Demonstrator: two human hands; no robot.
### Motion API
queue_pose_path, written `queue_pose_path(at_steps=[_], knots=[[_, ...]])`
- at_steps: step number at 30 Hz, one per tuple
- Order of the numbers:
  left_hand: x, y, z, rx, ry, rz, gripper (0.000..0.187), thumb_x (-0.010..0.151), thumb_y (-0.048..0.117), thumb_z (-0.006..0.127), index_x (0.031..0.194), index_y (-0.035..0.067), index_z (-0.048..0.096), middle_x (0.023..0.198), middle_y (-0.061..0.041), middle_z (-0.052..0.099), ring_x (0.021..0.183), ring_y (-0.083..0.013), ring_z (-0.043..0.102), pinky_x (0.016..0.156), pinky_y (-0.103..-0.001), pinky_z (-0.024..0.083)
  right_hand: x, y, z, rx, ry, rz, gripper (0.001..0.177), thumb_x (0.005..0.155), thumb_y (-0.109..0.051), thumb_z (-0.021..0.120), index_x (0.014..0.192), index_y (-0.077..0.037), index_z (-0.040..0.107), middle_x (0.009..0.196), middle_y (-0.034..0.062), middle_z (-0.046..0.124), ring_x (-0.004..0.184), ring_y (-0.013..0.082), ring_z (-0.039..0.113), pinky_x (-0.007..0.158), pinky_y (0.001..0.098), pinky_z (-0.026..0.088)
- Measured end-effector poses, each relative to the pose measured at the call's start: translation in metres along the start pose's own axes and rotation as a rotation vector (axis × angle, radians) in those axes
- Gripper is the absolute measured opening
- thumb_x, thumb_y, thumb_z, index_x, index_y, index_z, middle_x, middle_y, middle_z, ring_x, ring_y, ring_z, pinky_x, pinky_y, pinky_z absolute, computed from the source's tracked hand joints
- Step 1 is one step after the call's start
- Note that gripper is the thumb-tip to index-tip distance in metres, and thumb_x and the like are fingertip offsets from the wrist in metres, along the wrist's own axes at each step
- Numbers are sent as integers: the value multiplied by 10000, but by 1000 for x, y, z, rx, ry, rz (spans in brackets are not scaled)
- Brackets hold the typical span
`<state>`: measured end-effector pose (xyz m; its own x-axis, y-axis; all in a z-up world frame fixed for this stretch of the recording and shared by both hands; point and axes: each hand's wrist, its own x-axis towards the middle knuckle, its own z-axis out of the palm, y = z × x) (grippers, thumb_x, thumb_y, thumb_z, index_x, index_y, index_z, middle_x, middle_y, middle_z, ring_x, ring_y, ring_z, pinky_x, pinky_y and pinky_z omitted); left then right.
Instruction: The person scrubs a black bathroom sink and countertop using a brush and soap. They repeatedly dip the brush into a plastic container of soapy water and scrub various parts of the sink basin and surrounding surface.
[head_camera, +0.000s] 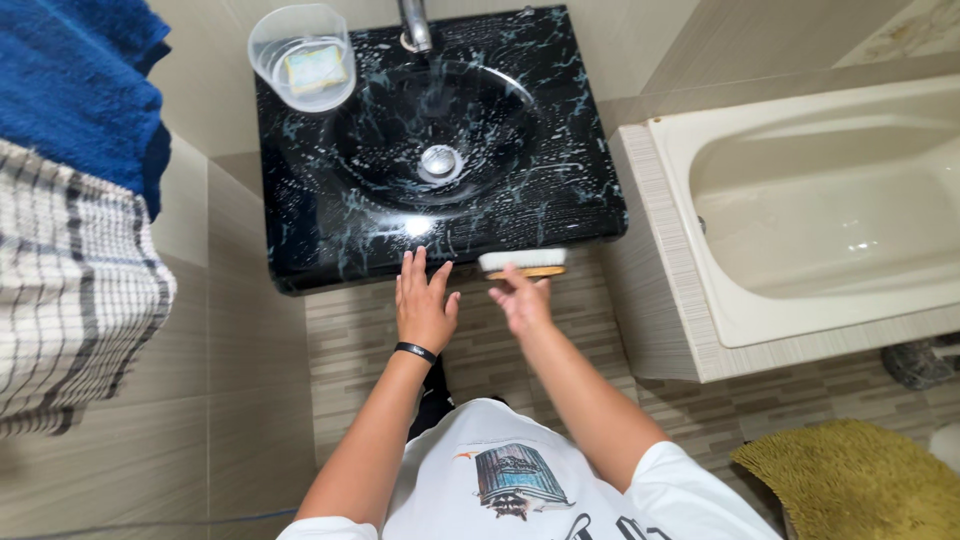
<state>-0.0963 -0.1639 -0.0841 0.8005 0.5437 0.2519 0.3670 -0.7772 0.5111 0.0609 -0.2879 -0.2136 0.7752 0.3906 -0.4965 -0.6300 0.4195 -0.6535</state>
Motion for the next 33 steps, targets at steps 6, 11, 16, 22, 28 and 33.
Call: queue_pose_path(at_steps=[6,11,16,22,28,33], knots=[[-28,-22,-1,-66,74,-56,466,854,175,736,1309,128,643,1604,-203,359,1499,-425,309,1175,-533,328,19,-45,-28,-56,200,-74,495,922,-79,709,1315,-146,417,1178,118,662,974,279,685,706,462,580],[-33,-21,14,-124,22,-183,521,854,223,739,1351,122,620,1522,-189,475,1408,-386,440,1111,-497,397,-8,11,15,-87,164,93,508,890,-66,721,1286,-180,424,1174,61,660,1010,238,678,739,502,583],[-28,-19,37,-357,-282,-569,767,865,472,701,1487,91,467,1314,-153,670,1179,-314,663,1030,-423,495,-21,19,28,-64,57,127,358,880,-122,768,1186,-87,587,1083,106,708,938,267,693,732,474,573],[-29,-22,81,-470,-342,-481,812,878,527,682,1484,33,463,1288,-200,679,1213,-295,665,1021,-407,504,2,-35,-17,-26,123,57,308,880,-127,793,1134,-76,625,1007,104,713,869,249,705,679,420,600],[-29,-34,124,-740,-304,-534,718,914,466,698,1427,-2,517,1214,-199,709,1140,-255,680,974,-347,512,-7,-9,4,-59,83,111,290,870,-109,775,1111,-48,625,995,135,714,855,278,717,645,424,622],[-19,-53,146,-1102,-173,-627,479,983,382,701,1260,-9,700,1041,-151,716,922,-212,612,795,-329,512,-19,22,26,-76,-17,160,310,897,-98,760,1146,32,629,1016,166,722,869,300,718,678,446,629]])
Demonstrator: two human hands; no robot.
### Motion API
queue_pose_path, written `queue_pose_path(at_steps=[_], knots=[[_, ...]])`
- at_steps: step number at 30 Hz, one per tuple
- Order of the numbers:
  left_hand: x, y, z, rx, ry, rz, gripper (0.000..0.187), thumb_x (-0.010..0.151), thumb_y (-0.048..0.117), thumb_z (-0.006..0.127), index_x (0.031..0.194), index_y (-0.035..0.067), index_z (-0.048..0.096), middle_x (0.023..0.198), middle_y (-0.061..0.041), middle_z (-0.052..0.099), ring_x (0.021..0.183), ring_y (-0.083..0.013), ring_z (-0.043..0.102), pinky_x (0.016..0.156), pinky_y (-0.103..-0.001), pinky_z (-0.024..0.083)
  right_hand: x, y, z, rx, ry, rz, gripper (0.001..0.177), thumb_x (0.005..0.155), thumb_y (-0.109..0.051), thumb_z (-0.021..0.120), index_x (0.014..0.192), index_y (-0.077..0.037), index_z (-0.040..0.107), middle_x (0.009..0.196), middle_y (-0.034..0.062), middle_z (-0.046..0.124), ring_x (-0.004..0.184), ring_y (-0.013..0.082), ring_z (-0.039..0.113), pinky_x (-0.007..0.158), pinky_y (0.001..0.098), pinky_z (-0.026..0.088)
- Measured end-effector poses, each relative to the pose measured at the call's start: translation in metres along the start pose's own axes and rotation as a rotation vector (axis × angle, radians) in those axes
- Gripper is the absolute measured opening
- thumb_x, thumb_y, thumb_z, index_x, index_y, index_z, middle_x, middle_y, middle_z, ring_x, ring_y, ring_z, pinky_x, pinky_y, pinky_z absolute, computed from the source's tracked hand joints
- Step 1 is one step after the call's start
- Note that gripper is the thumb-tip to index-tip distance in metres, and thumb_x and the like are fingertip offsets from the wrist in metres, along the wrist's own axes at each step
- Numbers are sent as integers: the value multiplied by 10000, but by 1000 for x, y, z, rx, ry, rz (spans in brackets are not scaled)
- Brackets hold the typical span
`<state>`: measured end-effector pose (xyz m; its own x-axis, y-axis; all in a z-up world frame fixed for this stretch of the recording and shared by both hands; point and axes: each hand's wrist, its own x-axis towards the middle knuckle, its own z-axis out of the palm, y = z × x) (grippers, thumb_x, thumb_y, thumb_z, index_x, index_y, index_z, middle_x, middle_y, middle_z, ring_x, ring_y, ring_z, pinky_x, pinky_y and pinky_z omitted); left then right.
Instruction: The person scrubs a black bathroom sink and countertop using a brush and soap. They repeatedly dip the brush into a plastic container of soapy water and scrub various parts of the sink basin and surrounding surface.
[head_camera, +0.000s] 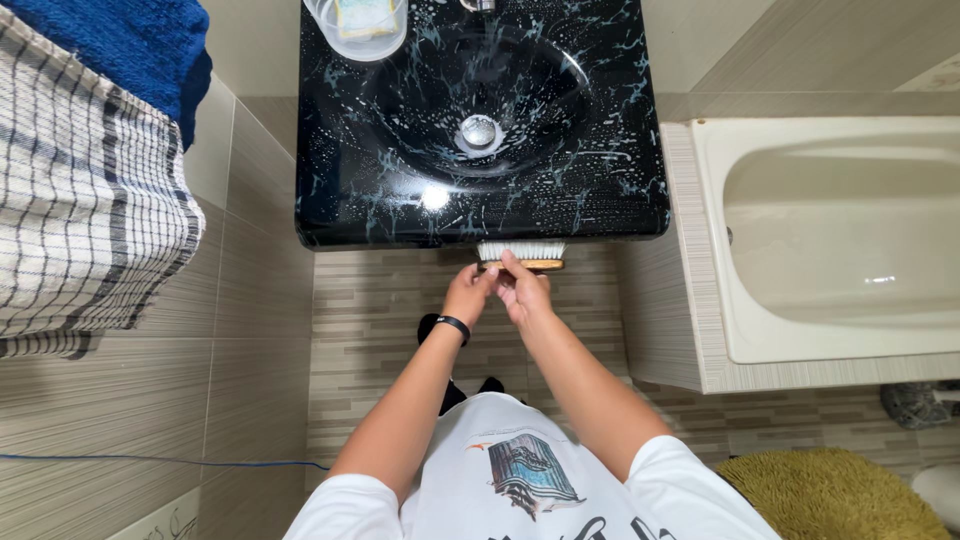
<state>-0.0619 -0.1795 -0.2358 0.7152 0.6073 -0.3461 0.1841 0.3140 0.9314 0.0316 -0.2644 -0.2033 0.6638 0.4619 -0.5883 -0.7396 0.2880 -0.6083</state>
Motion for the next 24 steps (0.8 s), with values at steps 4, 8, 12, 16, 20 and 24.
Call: queue_pose_path(at_steps=[4,8,12,16,20,24], knots=[[3,16,8,-83,-18,-307,435,916,419,697,1234,123,681,1052,-14,717,968,-182,655,794,-430,502,5,-13,-10,29,-18,-33,296,905,-97,751,1138,33,622,1014,179,717,886,319,720,756,475,628],[11,15,47,-194,-132,-419,444,867,429,736,1217,174,637,1083,-15,725,1017,-208,695,883,-513,492,4,-43,-36,31,43,-101,288,882,-63,744,1135,-23,612,1031,140,715,921,302,732,840,486,639],[28,9,74,-181,-165,-437,451,837,441,776,1155,153,639,1101,-35,710,1057,-227,656,911,-531,496,2,-61,-45,-52,42,-119,318,917,-95,745,1176,25,606,1062,186,694,941,336,703,820,511,624],[39,3,75,-143,-123,-413,451,836,448,779,1110,105,674,1082,-71,729,1047,-237,655,905,-517,500,0,-63,-37,-29,73,-83,348,941,-192,687,1203,9,579,1158,209,659,1041,376,676,889,571,585],[32,-3,66,-156,-102,-386,449,845,449,774,1089,87,669,1056,-63,727,1011,-212,662,899,-502,495,1,-60,-53,139,100,36,427,995,-344,587,1235,8,558,1235,211,630,1173,392,623,1010,583,516],[27,-1,44,-156,-97,-378,437,840,450,767,1086,102,671,1035,-38,742,998,-190,686,880,-459,489,8,-48,-60,2,-10,102,428,986,-372,616,1267,-51,597,1240,152,638,1214,357,600,1018,518,502]])
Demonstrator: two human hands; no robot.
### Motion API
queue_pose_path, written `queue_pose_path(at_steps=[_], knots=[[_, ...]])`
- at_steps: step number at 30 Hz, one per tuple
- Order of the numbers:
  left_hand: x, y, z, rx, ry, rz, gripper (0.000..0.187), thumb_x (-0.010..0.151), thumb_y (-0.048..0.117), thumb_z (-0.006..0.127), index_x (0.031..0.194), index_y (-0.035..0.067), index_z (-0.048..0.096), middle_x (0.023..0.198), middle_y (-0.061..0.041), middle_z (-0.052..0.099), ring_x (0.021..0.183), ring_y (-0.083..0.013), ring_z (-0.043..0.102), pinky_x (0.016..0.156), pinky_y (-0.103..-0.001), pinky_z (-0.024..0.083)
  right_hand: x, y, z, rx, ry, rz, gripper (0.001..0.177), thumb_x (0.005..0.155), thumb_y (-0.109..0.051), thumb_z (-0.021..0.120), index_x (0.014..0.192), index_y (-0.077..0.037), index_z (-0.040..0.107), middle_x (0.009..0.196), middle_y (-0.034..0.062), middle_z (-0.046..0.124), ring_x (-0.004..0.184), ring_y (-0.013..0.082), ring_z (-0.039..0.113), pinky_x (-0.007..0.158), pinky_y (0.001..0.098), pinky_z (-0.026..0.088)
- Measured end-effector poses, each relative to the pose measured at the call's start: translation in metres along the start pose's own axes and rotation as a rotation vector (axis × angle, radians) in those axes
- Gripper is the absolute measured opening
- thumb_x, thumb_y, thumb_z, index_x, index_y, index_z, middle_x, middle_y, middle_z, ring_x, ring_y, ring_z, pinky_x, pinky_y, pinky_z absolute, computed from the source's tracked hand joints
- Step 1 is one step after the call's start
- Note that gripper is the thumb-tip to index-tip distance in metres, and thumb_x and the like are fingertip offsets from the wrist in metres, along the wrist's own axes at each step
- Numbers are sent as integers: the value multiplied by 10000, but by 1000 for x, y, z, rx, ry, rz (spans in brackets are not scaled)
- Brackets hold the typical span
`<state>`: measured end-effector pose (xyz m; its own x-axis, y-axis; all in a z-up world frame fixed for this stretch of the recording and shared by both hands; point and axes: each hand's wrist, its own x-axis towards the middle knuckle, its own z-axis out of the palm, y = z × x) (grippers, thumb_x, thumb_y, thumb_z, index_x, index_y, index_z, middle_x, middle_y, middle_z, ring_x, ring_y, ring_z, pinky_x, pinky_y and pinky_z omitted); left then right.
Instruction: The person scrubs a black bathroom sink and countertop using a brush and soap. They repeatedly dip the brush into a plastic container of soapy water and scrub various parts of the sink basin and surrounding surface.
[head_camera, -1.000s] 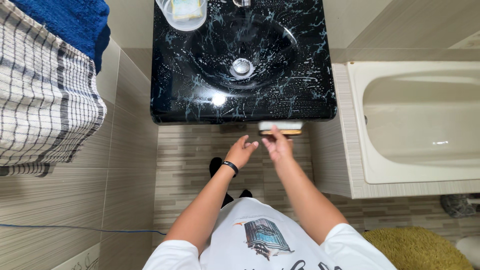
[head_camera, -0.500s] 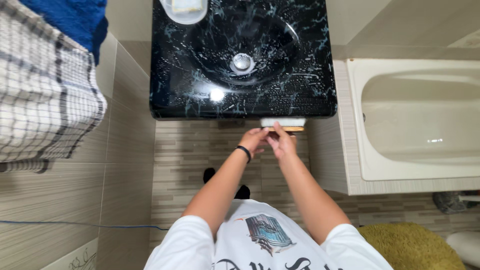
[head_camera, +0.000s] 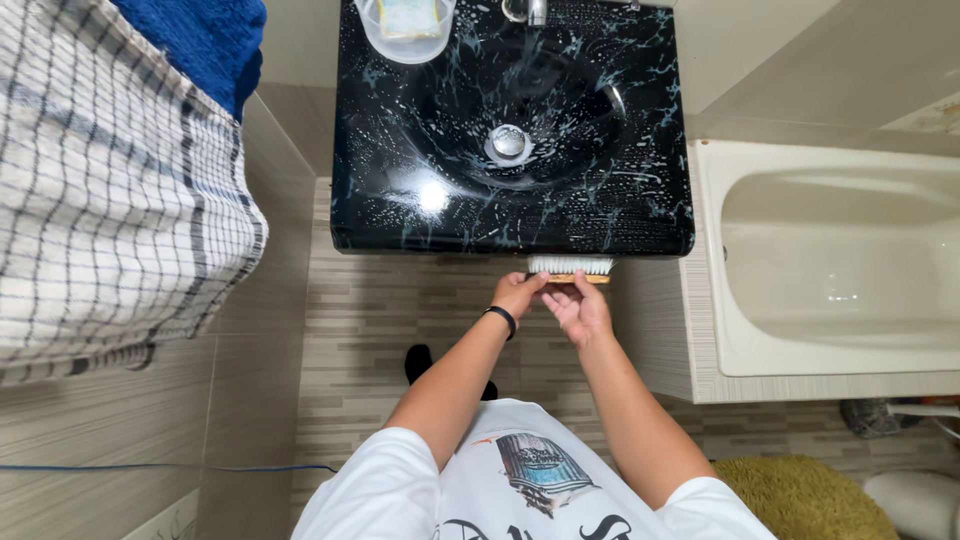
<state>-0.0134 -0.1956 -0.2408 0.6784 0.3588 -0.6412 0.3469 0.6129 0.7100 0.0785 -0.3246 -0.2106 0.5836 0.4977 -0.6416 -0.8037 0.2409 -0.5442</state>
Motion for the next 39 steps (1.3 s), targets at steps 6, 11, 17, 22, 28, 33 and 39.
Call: queue_pose_path(at_steps=[6,11,17,22,28,33,39], knots=[[-14,1,-73,-16,51,60,427,845,415,783,1074,73,667,1044,-40,724,1022,-190,679,830,-397,508,-1,42,30,-102,-103,118,400,955,-341,671,1249,-73,620,1256,138,662,1205,306,622,984,476,527],[-27,9,-130,-39,76,107,500,863,403,772,1181,43,632,1125,-78,726,1079,-200,689,890,-403,522,-4,78,73,-91,-167,183,379,940,-280,708,1249,-74,631,1240,117,679,1192,288,634,959,462,542],[-50,25,-201,-37,106,152,535,864,398,758,1243,55,601,1160,-85,719,1106,-191,681,918,-383,522,-9,123,119,-107,-227,237,394,915,-263,727,1258,-88,645,1241,116,698,1196,278,653,926,447,549],[-70,30,-258,-119,132,230,410,906,361,745,1171,66,642,1111,-64,725,1044,-155,671,893,-335,513,-6,164,155,-110,-268,325,381,931,-271,728,1255,-86,649,1239,105,700,1174,256,659,925,434,558],[-95,42,-309,-250,183,293,282,932,299,738,1093,79,667,1009,-29,738,935,-127,676,832,-293,521,-3,209,204,-101,-289,424,340,950,-285,702,1223,-90,647,1227,101,701,1151,253,673,911,418,572],[-113,58,-320,-281,253,338,270,938,279,730,1051,48,649,989,-57,741,884,-137,687,826,-296,545,-13,226,232,-89,-246,444,320,971,-299,677,1211,-91,639,1213,111,691,1135,269,671,883,424,568],[-120,72,-291,-206,251,379,293,948,257,724,1049,8,608,978,-102,726,856,-158,702,810,-316,572,-42,195,236,-66,-201,408,328,974,-319,655,1211,-94,631,1189,112,686,1104,272,673,870,421,575]])
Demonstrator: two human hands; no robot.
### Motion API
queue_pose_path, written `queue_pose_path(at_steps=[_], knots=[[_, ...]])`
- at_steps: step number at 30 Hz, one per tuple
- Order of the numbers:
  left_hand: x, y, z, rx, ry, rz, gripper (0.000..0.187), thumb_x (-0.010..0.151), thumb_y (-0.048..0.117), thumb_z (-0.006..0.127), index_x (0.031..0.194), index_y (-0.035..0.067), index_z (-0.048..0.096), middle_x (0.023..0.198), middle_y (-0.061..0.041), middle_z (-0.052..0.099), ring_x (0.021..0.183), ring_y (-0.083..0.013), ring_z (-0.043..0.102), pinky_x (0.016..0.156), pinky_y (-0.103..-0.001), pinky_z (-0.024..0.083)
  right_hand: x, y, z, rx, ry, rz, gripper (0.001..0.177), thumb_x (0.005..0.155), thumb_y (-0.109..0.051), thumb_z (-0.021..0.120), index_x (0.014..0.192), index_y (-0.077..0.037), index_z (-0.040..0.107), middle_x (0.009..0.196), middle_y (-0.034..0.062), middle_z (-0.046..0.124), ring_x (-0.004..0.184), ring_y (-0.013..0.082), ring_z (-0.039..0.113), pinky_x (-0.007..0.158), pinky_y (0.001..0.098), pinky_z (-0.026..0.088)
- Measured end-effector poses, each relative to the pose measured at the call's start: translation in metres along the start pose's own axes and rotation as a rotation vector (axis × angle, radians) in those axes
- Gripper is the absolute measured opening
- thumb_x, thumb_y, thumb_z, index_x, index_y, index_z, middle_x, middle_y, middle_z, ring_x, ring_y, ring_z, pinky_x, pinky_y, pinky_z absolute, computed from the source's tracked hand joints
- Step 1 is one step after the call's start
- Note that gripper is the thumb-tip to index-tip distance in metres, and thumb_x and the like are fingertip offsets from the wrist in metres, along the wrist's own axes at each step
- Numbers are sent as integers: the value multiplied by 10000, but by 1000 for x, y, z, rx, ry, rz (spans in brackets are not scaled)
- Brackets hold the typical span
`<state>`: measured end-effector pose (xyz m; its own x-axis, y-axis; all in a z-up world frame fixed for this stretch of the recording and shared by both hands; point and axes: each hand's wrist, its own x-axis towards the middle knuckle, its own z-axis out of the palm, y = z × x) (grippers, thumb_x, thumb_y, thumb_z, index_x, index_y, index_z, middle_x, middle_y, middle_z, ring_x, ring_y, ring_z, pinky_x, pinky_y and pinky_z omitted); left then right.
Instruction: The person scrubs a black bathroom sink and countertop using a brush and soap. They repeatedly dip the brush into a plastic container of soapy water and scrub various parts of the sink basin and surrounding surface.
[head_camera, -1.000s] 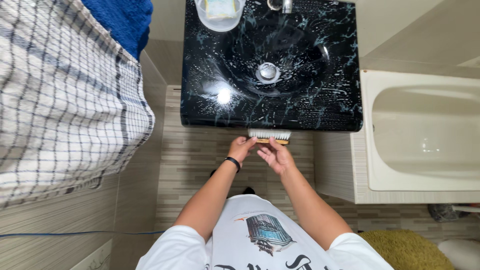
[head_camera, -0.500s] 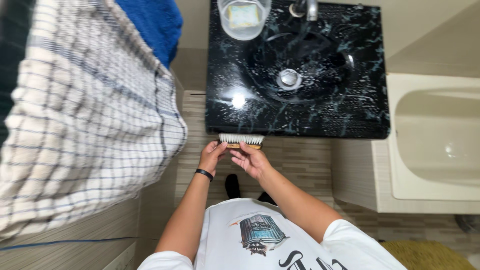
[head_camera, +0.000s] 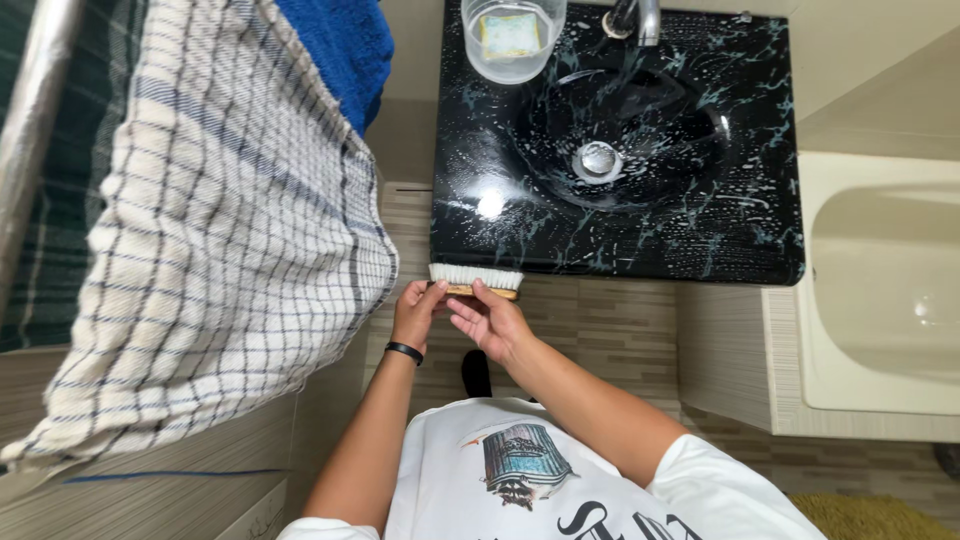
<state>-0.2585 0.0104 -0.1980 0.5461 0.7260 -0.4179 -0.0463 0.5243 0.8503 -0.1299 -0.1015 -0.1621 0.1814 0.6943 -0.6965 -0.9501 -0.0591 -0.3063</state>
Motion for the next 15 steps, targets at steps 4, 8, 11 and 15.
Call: queue_pose_path(at_steps=[4,8,11,15], knots=[[-2,-4,37,-13,-75,25,308,924,264,742,1043,7,622,985,-104,738,873,-148,709,824,-308,580,-29,-22,-11,5,33,-87,334,979,-337,653,1218,-105,633,1180,95,681,1089,263,671,843,410,566],[7,-13,87,3,-136,-39,347,890,338,774,1006,40,639,937,-80,740,823,-141,706,775,-298,564,-54,-54,-30,-7,41,-259,407,977,-404,671,1226,-84,641,1171,110,672,1076,271,655,824,427,561],[5,-24,131,66,-151,-168,395,874,432,779,937,57,671,871,-58,732,761,-130,690,735,-290,557,-75,-84,-41,-132,196,-392,532,915,-496,668,1239,-78,616,1142,101,686,1050,252,678,777,432,578],[1,-46,193,136,-181,-352,430,847,527,761,909,109,680,843,-13,727,726,-99,664,695,-283,514,-101,-121,-63,-209,329,-597,606,869,-533,687,1275,-129,491,1160,82,683,1016,214,688,729,408,578]])
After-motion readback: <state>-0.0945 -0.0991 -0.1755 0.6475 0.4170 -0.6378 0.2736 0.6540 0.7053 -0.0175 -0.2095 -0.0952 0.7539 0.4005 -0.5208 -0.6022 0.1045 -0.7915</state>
